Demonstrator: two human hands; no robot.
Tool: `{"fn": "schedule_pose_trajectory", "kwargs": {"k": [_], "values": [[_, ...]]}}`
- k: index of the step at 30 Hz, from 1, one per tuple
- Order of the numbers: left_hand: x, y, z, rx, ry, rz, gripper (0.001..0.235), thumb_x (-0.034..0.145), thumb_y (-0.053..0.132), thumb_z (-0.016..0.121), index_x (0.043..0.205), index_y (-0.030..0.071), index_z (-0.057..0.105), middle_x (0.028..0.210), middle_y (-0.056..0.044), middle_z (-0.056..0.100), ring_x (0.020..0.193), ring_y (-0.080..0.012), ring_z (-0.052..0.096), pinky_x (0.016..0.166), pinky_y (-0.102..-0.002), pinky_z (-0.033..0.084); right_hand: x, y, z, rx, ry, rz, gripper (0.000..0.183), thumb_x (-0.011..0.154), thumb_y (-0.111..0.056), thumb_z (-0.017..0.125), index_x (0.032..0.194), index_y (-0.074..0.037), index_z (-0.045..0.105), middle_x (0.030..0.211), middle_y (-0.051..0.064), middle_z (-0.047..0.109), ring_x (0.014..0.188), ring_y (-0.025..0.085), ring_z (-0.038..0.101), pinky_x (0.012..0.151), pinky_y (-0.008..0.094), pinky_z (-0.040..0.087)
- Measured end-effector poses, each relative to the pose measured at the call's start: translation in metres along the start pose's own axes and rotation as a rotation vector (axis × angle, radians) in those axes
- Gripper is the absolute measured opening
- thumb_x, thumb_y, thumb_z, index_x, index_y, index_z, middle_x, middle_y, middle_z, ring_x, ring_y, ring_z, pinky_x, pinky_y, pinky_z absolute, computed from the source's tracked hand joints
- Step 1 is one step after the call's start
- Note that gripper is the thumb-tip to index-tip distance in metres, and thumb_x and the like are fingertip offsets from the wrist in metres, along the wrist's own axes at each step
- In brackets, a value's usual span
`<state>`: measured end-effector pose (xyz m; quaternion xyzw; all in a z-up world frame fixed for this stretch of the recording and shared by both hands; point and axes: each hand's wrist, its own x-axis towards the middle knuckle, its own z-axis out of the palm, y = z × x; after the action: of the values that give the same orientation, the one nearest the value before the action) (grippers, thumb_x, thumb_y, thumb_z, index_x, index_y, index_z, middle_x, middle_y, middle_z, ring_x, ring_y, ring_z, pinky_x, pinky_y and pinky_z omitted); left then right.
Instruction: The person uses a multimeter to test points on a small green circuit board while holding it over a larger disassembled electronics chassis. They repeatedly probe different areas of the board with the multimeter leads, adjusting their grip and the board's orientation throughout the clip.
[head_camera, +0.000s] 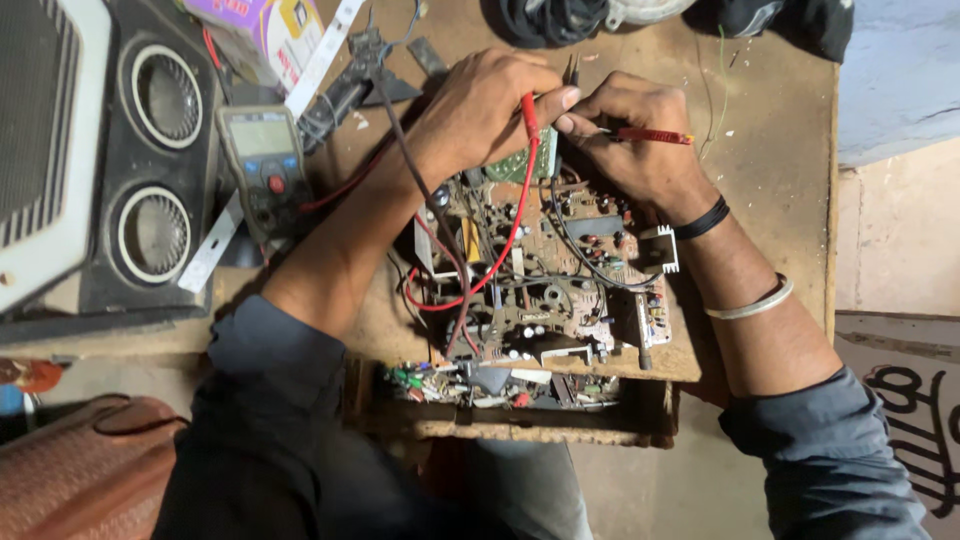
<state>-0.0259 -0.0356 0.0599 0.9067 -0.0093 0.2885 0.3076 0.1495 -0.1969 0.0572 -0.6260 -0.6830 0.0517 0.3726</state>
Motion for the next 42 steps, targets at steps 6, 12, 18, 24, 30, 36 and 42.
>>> {"fn": "schedule_pose_trajectory", "kwargs": {"k": [6, 12, 18, 24, 30, 36, 42], "values": [[0.000, -0.006, 0.001, 0.033, 0.027, -0.003, 0.046, 0.111, 0.033, 0.057, 0.076, 0.002, 0.060, 0.069, -0.015, 0.059, 0.070, -0.0383, 0.062, 0.065, -0.049, 0.047, -0.001, -0.015, -0.005, 0.140, -0.112, 0.061, 0.020, 0.092, -0.013, 0.085, 0.092, 0.001, 0.071, 0.085, 0.009, 0.068, 0.072, 0.017, 0.064, 0.065, 0.033, 0.050], [0.000, -0.012, 0.004, 0.016, 0.019, -0.029, 0.053, 0.112, 0.038, 0.052, 0.072, 0.003, 0.054, 0.064, -0.013, 0.052, 0.061, -0.0335, 0.057, 0.062, -0.048, 0.045, 0.002, -0.026, -0.013, 0.158, -0.246, 0.090, 0.021, 0.086, -0.015, 0.085, 0.095, -0.001, 0.073, 0.080, 0.007, 0.066, 0.072, 0.017, 0.062, 0.065, 0.031, 0.050], [0.001, -0.008, 0.003, 0.014, 0.025, -0.079, 0.053, 0.111, 0.038, 0.054, 0.071, 0.003, 0.055, 0.062, -0.013, 0.052, 0.057, -0.0320, 0.057, 0.060, -0.047, 0.044, 0.007, -0.018, -0.011, 0.199, -0.262, 0.131, 0.019, 0.095, -0.020, 0.079, 0.100, -0.002, 0.073, 0.085, 0.003, 0.070, 0.078, 0.010, 0.064, 0.070, 0.029, 0.053], [-0.005, -0.005, 0.000, -0.064, 0.074, -0.048, 0.039, 0.110, 0.032, 0.055, 0.085, 0.005, 0.068, 0.073, -0.012, 0.062, 0.064, -0.0341, 0.063, 0.062, -0.047, 0.047, 0.010, -0.007, 0.001, 0.188, -0.119, 0.308, 0.022, 0.103, -0.019, 0.076, 0.099, 0.002, 0.071, 0.079, 0.006, 0.063, 0.073, 0.014, 0.054, 0.067, 0.033, 0.046], [-0.001, -0.007, 0.002, 0.040, 0.062, -0.041, 0.045, 0.110, 0.032, 0.055, 0.077, 0.002, 0.060, 0.071, -0.015, 0.059, 0.067, -0.0379, 0.062, 0.064, -0.049, 0.046, 0.007, -0.004, 0.000, 0.232, -0.141, 0.102, 0.020, 0.099, -0.017, 0.078, 0.101, 0.001, 0.069, 0.091, 0.002, 0.066, 0.083, 0.009, 0.061, 0.071, 0.029, 0.051], [-0.001, -0.009, 0.005, 0.052, 0.038, -0.055, 0.050, 0.111, 0.037, 0.055, 0.076, 0.003, 0.060, 0.070, -0.016, 0.059, 0.069, -0.0402, 0.061, 0.064, -0.050, 0.047, 0.006, -0.003, -0.001, 0.332, -0.208, 0.234, 0.020, 0.095, -0.013, 0.079, 0.092, 0.000, 0.066, 0.084, 0.001, 0.060, 0.077, 0.009, 0.054, 0.066, 0.029, 0.046], [-0.001, -0.005, 0.001, 0.048, 0.036, -0.044, 0.050, 0.112, 0.035, 0.055, 0.076, 0.002, 0.059, 0.069, -0.017, 0.057, 0.069, -0.0394, 0.061, 0.066, -0.050, 0.047, 0.006, -0.007, -0.006, 0.618, -0.310, 0.256, 0.016, 0.088, -0.006, 0.075, 0.098, -0.005, 0.063, 0.089, -0.006, 0.058, 0.089, 0.004, 0.066, 0.086, 0.023, 0.059]]}}
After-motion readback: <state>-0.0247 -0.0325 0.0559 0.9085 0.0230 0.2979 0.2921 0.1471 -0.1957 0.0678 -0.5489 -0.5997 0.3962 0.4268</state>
